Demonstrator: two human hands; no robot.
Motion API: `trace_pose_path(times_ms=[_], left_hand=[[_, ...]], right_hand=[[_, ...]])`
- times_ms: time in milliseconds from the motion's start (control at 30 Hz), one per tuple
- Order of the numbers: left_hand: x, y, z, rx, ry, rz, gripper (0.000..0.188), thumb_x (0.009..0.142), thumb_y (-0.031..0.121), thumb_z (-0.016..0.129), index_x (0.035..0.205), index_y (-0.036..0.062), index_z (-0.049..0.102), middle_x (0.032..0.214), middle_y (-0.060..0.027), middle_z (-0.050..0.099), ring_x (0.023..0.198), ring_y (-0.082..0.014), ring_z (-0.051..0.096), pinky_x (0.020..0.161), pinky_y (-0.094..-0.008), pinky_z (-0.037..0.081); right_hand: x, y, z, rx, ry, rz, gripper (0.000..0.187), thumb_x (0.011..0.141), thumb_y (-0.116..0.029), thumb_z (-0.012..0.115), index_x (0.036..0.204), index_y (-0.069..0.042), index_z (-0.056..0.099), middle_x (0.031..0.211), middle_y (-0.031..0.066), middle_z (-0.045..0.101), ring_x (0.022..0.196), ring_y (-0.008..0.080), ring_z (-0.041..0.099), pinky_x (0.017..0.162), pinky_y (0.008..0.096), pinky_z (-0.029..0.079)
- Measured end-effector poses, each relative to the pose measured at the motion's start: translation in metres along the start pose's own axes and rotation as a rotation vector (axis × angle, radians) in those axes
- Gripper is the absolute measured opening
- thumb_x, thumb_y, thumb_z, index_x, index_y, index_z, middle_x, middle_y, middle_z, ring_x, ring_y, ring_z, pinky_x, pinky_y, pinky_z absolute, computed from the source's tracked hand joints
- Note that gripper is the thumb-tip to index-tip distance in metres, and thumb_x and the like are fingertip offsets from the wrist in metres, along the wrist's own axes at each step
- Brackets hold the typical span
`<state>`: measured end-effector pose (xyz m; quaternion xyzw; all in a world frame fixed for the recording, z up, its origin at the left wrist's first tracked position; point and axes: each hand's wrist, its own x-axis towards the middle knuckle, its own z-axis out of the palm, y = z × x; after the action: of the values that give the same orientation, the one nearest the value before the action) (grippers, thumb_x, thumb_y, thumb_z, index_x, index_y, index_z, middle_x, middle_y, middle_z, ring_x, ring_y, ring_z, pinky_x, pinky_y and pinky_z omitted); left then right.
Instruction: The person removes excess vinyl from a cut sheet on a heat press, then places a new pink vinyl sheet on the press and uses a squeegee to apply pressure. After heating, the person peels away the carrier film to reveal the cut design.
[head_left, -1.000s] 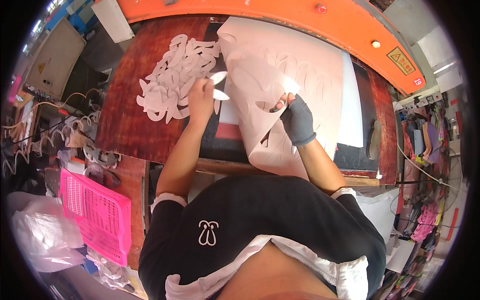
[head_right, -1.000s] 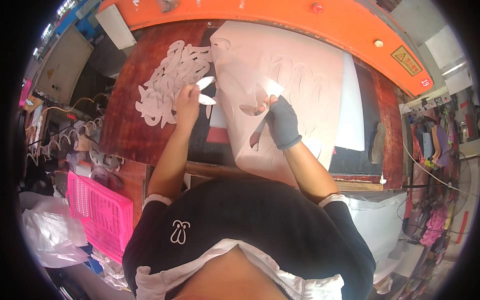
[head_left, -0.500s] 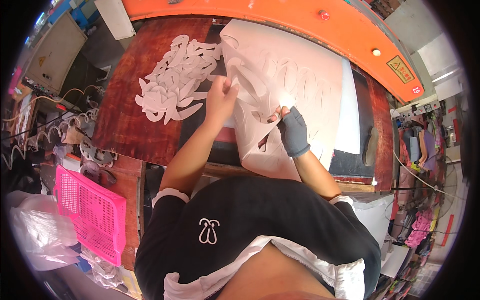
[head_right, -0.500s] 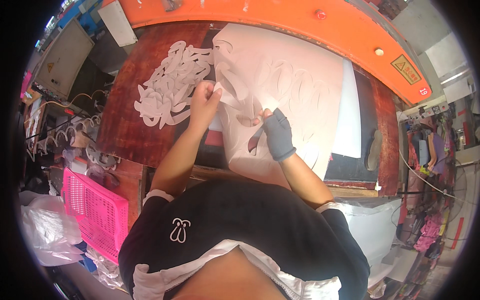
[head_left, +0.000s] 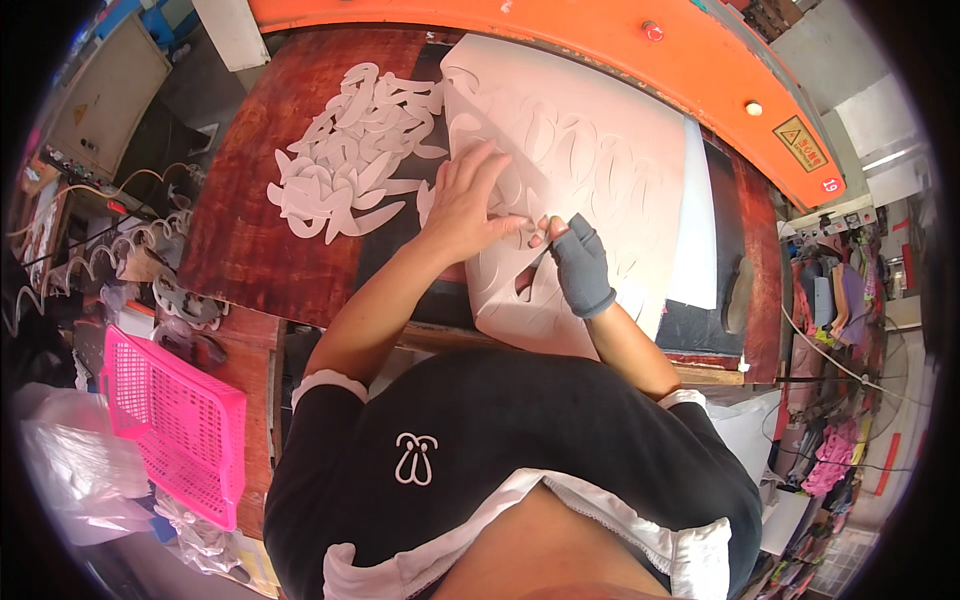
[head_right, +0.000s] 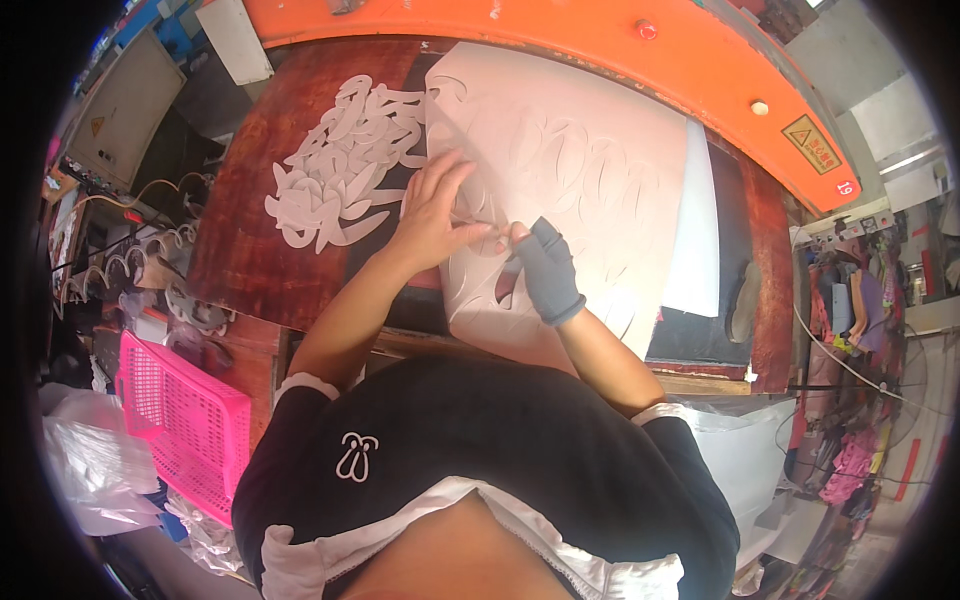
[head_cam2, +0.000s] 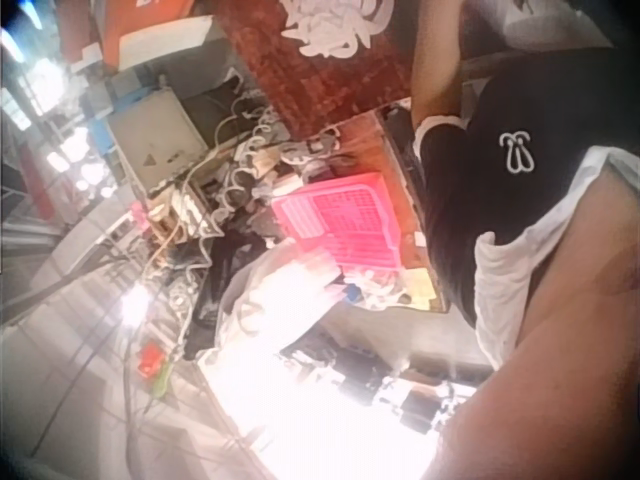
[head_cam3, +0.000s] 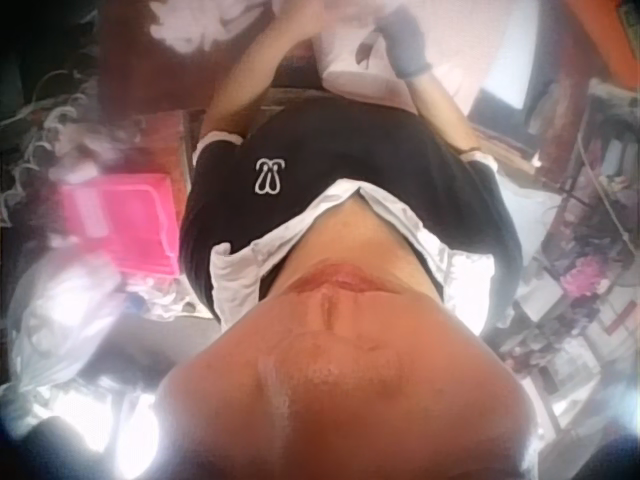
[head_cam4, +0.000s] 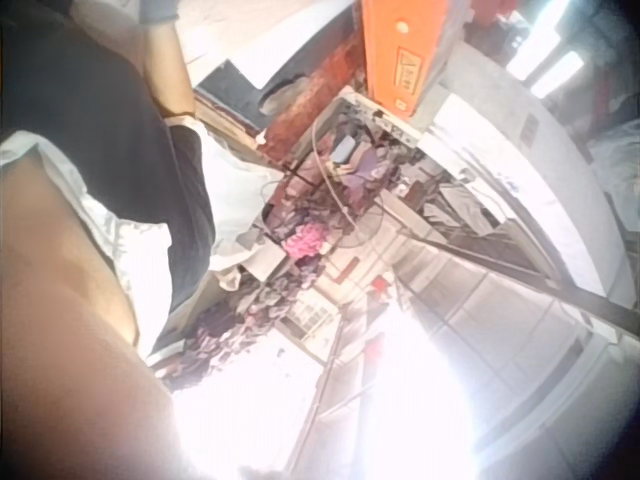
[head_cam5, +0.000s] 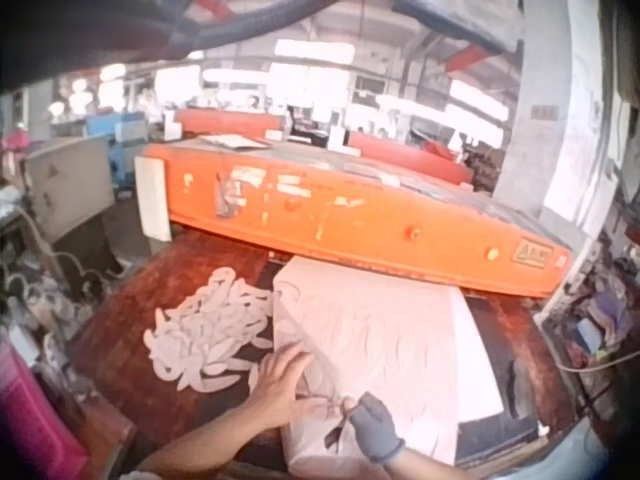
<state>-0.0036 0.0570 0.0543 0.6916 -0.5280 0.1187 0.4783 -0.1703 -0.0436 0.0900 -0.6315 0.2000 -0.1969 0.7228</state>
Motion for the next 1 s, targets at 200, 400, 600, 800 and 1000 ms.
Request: trace_pose_path(times_ms=[200, 400, 600, 800, 1000], left_hand=[[0.013, -0.028, 0.01, -0.018, 0.205, 0.137, 0.017, 0.08, 0.004, 0.055, 0.096, 0.005, 0.06, 0.098, -0.0101, 0.06, 0.091, -0.0307, 0.055, 0.08, -0.0395, 0.043], [0.02, -0.079, -0.036, 0.041, 0.192, -0.492, 0.031, 0.081, 0.021, 0.061, 0.105, 0.0014, 0.055, 0.101, -0.016, 0.058, 0.088, -0.0333, 0.058, 0.078, -0.0401, 0.046], [-0.002, -0.075, -0.002, -0.011, 0.132, -0.451, 0.061, 0.082, 0.035, 0.062, 0.126, -0.0018, 0.04, 0.117, -0.0226, 0.05, 0.097, -0.0363, 0.056, 0.086, -0.0404, 0.044], [0.004, -0.08, 0.033, 0.134, -0.054, -0.449, 0.032, 0.092, 0.029, 0.046, 0.102, 0.0009, 0.058, 0.087, -0.0157, 0.065, 0.083, -0.0332, 0.062, 0.073, -0.0418, 0.048], [-0.005, -0.11, 0.003, 0.142, 0.116, -0.702, 0.03, 0.086, 0.029, 0.052, 0.099, 0.0025, 0.055, 0.095, -0.0209, 0.06, 0.091, -0.0383, 0.056, 0.079, -0.048, 0.043]], right_hand=[[-0.001, 0.001, -0.009, -0.036, -0.02, -0.016, 0.026, 0.095, -0.024, 0.048, 0.096, 0.001, 0.054, 0.082, 0.009, 0.058, 0.078, 0.0157, 0.055, 0.071, 0.0293, 0.048], [0.021, 0.006, -0.036, 0.283, 0.191, -0.164, 0.016, 0.093, -0.018, 0.05, 0.093, -0.004, 0.056, 0.087, 0.0049, 0.057, 0.072, 0.0135, 0.053, 0.072, 0.031, 0.045], [0.024, 0.005, -0.042, 0.288, 0.152, -0.18, 0.017, 0.093, -0.018, 0.048, 0.093, -0.003, 0.055, 0.087, 0.004, 0.056, 0.073, 0.0136, 0.053, 0.072, 0.0315, 0.045], [0.018, 0.008, -0.054, 0.228, 0.231, -0.184, 0.018, 0.093, -0.019, 0.048, 0.092, -0.003, 0.056, 0.086, 0.0028, 0.055, 0.071, 0.0126, 0.052, 0.069, 0.029, 0.043], [0.021, -0.007, -0.093, 0.364, 0.258, -0.266, 0.019, 0.093, -0.023, 0.049, 0.089, -0.006, 0.056, 0.078, 0.0018, 0.052, 0.07, 0.0131, 0.052, 0.073, 0.0386, 0.05]])
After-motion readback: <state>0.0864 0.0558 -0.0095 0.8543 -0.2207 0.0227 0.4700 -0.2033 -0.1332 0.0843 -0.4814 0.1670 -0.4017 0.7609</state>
